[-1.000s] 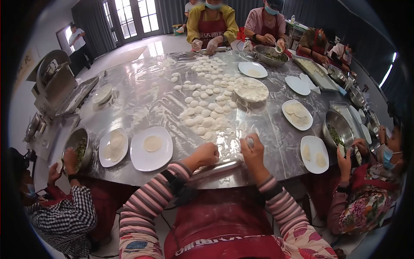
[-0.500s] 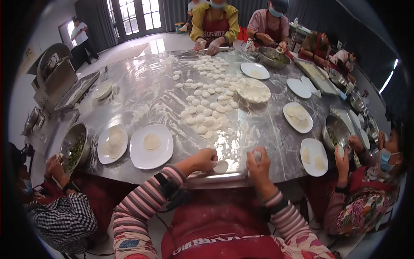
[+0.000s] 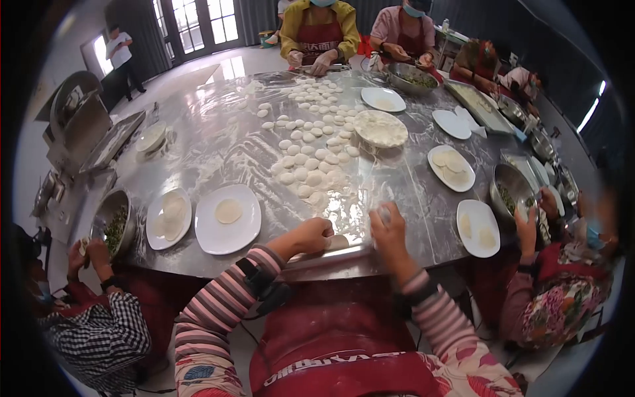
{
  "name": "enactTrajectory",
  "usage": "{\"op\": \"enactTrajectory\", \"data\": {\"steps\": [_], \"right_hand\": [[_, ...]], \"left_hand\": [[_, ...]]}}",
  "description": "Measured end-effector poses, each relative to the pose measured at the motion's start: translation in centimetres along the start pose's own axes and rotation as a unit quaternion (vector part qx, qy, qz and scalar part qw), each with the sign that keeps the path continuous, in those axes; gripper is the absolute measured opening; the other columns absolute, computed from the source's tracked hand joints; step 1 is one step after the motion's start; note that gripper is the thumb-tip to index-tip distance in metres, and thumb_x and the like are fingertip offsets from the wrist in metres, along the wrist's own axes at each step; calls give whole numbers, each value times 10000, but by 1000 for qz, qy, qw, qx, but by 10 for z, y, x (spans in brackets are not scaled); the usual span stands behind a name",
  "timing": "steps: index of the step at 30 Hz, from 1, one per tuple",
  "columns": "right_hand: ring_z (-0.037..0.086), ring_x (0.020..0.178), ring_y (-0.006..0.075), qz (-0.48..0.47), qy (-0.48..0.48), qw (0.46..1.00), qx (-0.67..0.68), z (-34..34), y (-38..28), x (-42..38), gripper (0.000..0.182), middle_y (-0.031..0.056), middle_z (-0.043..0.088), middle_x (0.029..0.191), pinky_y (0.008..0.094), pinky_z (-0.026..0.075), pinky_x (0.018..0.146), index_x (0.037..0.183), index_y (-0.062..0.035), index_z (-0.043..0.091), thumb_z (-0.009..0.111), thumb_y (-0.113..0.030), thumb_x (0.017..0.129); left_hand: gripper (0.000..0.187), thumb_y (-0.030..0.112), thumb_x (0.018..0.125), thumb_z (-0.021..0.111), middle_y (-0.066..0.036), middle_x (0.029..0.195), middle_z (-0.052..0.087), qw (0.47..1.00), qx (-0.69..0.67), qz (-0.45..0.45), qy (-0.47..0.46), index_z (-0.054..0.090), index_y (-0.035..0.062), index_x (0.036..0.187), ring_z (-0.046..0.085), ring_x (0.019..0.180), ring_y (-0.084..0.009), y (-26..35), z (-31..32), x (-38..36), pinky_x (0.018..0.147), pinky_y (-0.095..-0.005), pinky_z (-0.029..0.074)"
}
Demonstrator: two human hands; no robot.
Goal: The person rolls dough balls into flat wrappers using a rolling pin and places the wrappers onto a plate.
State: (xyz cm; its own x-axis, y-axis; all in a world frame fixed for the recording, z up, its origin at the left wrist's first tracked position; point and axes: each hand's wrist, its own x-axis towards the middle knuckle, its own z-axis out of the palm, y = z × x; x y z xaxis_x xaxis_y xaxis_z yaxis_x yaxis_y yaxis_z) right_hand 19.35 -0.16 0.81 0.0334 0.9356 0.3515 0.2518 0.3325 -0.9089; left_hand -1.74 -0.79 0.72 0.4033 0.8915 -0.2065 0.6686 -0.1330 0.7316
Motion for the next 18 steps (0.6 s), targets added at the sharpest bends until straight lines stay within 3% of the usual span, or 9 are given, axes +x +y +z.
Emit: {"op": "enactTrajectory", "data": {"steps": [2,3,6,10,12,14,15,16,18], "right_hand": [[523,527,243,-99,24,993,-51,23,4,32,159,143,516,612,348,425,508,868,-26,497,623,-93,800],[523,527,243,-102,26,993,-49,28,7,38,159,143,516,612,348,425,508,868,-26,497,623,-93,800],[529,525,247,-80,-1,995,-58,29,11,39,168,155,510,606,360,426,511,867,-20,490,619,-104,800],[538,525,174,28,15,999,-14,-14,7,-27,140,116,519,601,320,426,491,861,-31,493,616,-64,803],[535,533,137,61,10,998,22,-10,1,-31,131,99,522,601,300,426,487,864,-38,498,614,-43,805],[540,525,170,-16,25,1000,-4,4,8,-2,128,109,516,593,308,427,490,868,-32,496,610,-51,811],[528,506,216,-93,35,993,-59,12,0,14,130,127,512,594,331,424,490,871,-27,494,606,-64,816],[529,512,269,-105,42,993,-32,23,-4,26,145,143,501,600,358,417,490,877,-24,494,610,-81,811],[549,529,288,-81,10,994,-67,26,1,37,151,149,499,599,368,422,496,876,-28,501,620,-84,802]], "left_hand": [[158,147,769,598,-174,779,628,1000,24,0,4,613,11,848,611,753,-307,8,-4,5,672,-378,467],[159,150,765,583,-193,811,632,998,49,-5,41,625,14,836,607,788,-337,4,-2,12,699,-396,467],[184,162,764,555,-220,874,638,996,52,-8,72,642,18,837,606,845,-371,8,-2,14,746,-427,463],[155,140,759,600,-184,762,623,993,92,37,66,608,-1,822,615,744,-322,-13,6,11,670,-380,473],[171,138,749,601,-179,753,619,999,-37,-21,21,593,-5,843,615,734,-314,-11,4,-4,662,-376,472],[188,133,758,584,-183,788,627,1000,-3,-15,3,592,-4,885,617,741,-312,-4,5,-5,680,-381,472],[187,131,762,577,-182,794,630,999,20,-11,45,596,-4,890,617,750,-314,-3,7,0,687,-382,472],[186,130,766,570,-180,801,633,995,42,-6,89,600,-3,894,617,758,-316,-2,8,4,695,-383,472],[192,129,774,557,-178,803,636,994,59,9,94,605,-2,906,616,766,-323,2,4,13,700,-384,471]]}}
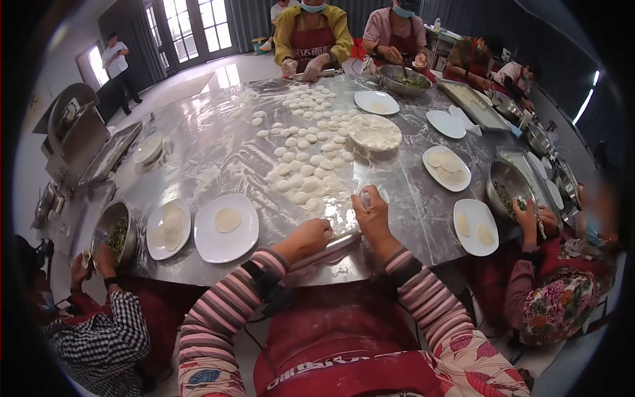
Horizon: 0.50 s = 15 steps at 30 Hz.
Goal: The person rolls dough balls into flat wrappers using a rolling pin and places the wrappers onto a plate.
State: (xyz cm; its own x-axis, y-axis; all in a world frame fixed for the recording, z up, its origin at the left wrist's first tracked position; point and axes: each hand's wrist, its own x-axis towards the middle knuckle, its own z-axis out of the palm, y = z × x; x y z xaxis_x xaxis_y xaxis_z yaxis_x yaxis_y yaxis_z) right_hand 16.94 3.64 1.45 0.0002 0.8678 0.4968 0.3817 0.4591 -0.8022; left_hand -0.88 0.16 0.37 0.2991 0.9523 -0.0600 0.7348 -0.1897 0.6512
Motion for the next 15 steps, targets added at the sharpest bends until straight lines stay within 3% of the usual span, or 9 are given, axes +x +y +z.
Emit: {"op": "enactTrajectory", "data": {"steps": [2,3,4,6,9,10,11,15], "right_hand": [[552,529,285,-5,3,1000,-20,-12,4,-16,151,145,502,600,357,425,495,868,-27,501,623,-86,801],[555,530,283,-9,9,999,-36,-20,8,-29,152,140,505,602,347,427,495,859,-26,501,625,-89,799],[549,512,206,9,11,1000,-8,-29,11,-47,132,112,521,597,318,429,490,839,-31,502,620,-75,799],[549,563,96,137,11,988,71,-46,-12,-75,107,64,539,608,293,433,488,834,-44,505,606,-43,799],[552,523,214,38,43,998,31,-33,4,-61,119,127,534,600,336,430,495,857,-32,503,606,-60,804],[552,514,269,-23,51,998,1,-24,2,-39,126,152,530,594,355,428,499,866,-29,502,607,-66,805],[541,546,360,4,37,999,5,-18,-11,-23,145,192,530,616,393,424,509,878,-27,501,613,-87,808],[557,557,349,-3,29,1000,-2,-9,1,-16,159,176,535,628,387,428,506,877,-35,505,632,-90,800]], "left_hand": [[193,126,766,568,-178,800,634,997,-12,10,-80,603,-2,906,611,770,-326,2,-3,2,694,-388,469],[193,126,766,568,-178,800,634,997,-20,7,-75,603,-2,906,611,770,-326,1,-2,0,694,-388,469],[171,144,764,562,-187,811,635,997,-12,11,-74,614,10,856,610,787,-339,-1,-3,-3,704,-399,469],[162,161,762,556,-196,822,636,998,-1,9,-69,626,22,806,610,804,-351,-3,-9,-8,714,-410,468],[159,137,760,602,-177,793,633,987,-67,-27,-141,613,1,842,610,757,-320,-2,-6,-13,676,-392,464],[148,132,758,603,-173,792,635,994,-46,-22,-95,615,5,833,611,754,-310,-6,0,-9,672,-384,464],[136,126,755,604,-170,792,637,999,-24,-15,-44,618,9,824,612,751,-301,-5,3,-5,667,-377,464],[129,113,751,607,-164,782,640,998,8,-1,-58,623,17,836,613,743,-273,10,-7,1,657,-358,464]]}}
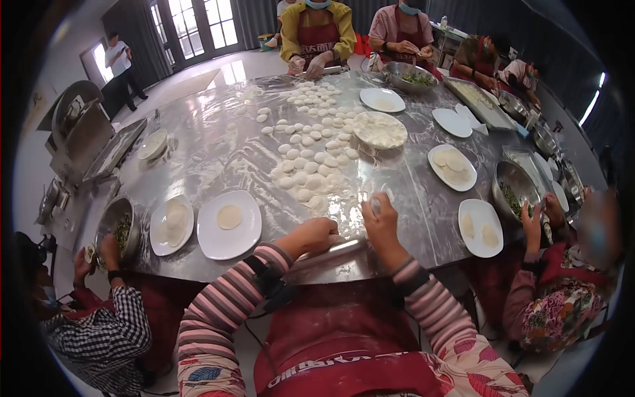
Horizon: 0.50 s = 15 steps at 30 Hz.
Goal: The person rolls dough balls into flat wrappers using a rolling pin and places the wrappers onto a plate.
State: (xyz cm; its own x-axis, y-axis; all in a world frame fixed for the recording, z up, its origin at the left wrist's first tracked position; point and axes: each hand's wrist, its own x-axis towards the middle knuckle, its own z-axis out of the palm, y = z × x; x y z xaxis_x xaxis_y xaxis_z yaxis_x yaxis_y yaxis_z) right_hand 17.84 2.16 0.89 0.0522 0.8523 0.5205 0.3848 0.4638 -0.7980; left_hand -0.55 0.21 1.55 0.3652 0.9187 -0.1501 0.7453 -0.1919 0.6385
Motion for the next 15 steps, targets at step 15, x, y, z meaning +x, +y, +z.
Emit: {"op": "enactTrajectory", "data": {"steps": [15], "right_hand": [[561,598,373,-4,-23,1000,8,16,0,20,180,222,545,673,399,434,539,913,-18,503,613,-113,807]], "left_hand": [[269,231,795,551,-252,858,622,998,52,-36,-14,640,-14,862,599,858,-388,5,-3,8,767,-423,462]]}}
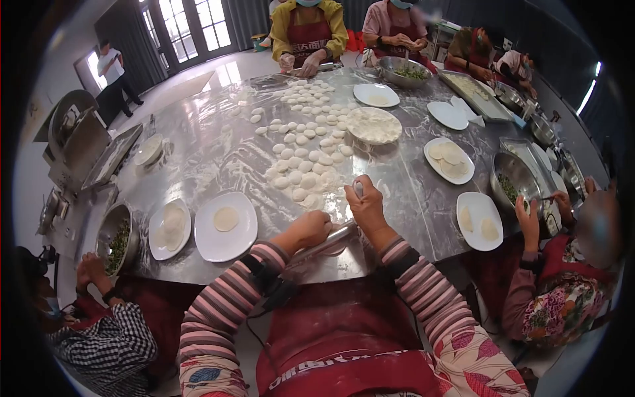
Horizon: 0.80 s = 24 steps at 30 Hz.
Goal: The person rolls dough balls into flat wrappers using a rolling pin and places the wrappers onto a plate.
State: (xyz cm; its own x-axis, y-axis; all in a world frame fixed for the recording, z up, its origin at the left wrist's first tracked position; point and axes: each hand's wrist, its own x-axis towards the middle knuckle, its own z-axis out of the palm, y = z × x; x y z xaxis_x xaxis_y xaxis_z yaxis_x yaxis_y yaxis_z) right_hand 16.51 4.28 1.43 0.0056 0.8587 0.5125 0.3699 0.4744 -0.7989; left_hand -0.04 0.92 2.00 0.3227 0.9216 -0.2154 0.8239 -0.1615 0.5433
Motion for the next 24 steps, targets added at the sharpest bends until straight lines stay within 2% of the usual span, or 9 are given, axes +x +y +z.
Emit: {"op": "enactTrajectory", "data": {"steps": [2,3,5,8,11,12,17,18,24], "right_hand": [[567,630,390,24,-21,999,17,-6,-1,-2,181,233,549,695,402,440,548,909,-20,505,612,-125,806],[573,610,357,5,14,1000,-9,-15,-6,-15,172,213,547,683,393,443,549,893,-21,505,614,-119,803],[554,561,248,91,0,995,33,-36,2,-51,162,145,528,640,354,445,536,861,-25,499,628,-95,792],[529,532,201,122,5,989,86,-50,-9,-78,146,121,503,607,327,430,512,844,-26,490,616,-90,805],[517,519,222,79,-9,996,43,-27,-1,-36,143,137,513,613,338,428,512,845,-22,485,606,-91,812],[515,526,275,25,8,999,33,-16,-6,-19,150,162,527,633,359,426,522,857,-18,488,604,-103,814],[535,585,350,24,7,1000,11,-15,1,-19,171,194,544,690,387,439,558,882,-19,504,613,-128,808],[562,599,335,79,-15,996,32,-26,5,-35,173,185,545,689,383,448,565,876,-20,505,623,-121,801],[537,503,278,79,24,995,48,-39,-7,-59,153,150,510,588,376,422,494,841,-24,493,624,-86,796]], "left_hand": [[315,258,816,499,-269,871,616,999,-31,15,-5,638,-22,856,594,873,-401,4,-1,0,782,-432,456],[267,203,798,515,-264,876,616,999,-15,36,-17,628,-26,874,590,872,-409,4,-2,-2,782,-438,455],[249,182,783,534,-263,865,610,998,-13,57,-4,609,-29,893,588,854,-410,-15,9,4,754,-439,453],[244,128,751,560,-255,851,599,998,-30,53,-22,575,-37,929,581,829,-410,-22,5,-2,729,-434,449],[226,132,762,545,-254,846,604,993,-67,72,-67,584,-38,906,583,828,-407,-14,1,-9,725,-432,448],[250,171,781,539,-262,865,609,995,-61,62,-39,601,-39,901,585,851,-410,-11,1,-6,754,-431,452],[288,224,805,532,-269,891,616,999,-16,36,-29,619,-36,891,590,867,-406,4,-1,-6,772,-429,456],[288,224,805,532,-269,891,616,999,-21,38,-24,619,-36,891,590,867,-406,-1,1,-3,772,-429,456],[285,204,808,550,-258,888,623,993,-106,33,-44,618,-49,919,608,869,-380,-19,8,-17,752,-414,466]]}}
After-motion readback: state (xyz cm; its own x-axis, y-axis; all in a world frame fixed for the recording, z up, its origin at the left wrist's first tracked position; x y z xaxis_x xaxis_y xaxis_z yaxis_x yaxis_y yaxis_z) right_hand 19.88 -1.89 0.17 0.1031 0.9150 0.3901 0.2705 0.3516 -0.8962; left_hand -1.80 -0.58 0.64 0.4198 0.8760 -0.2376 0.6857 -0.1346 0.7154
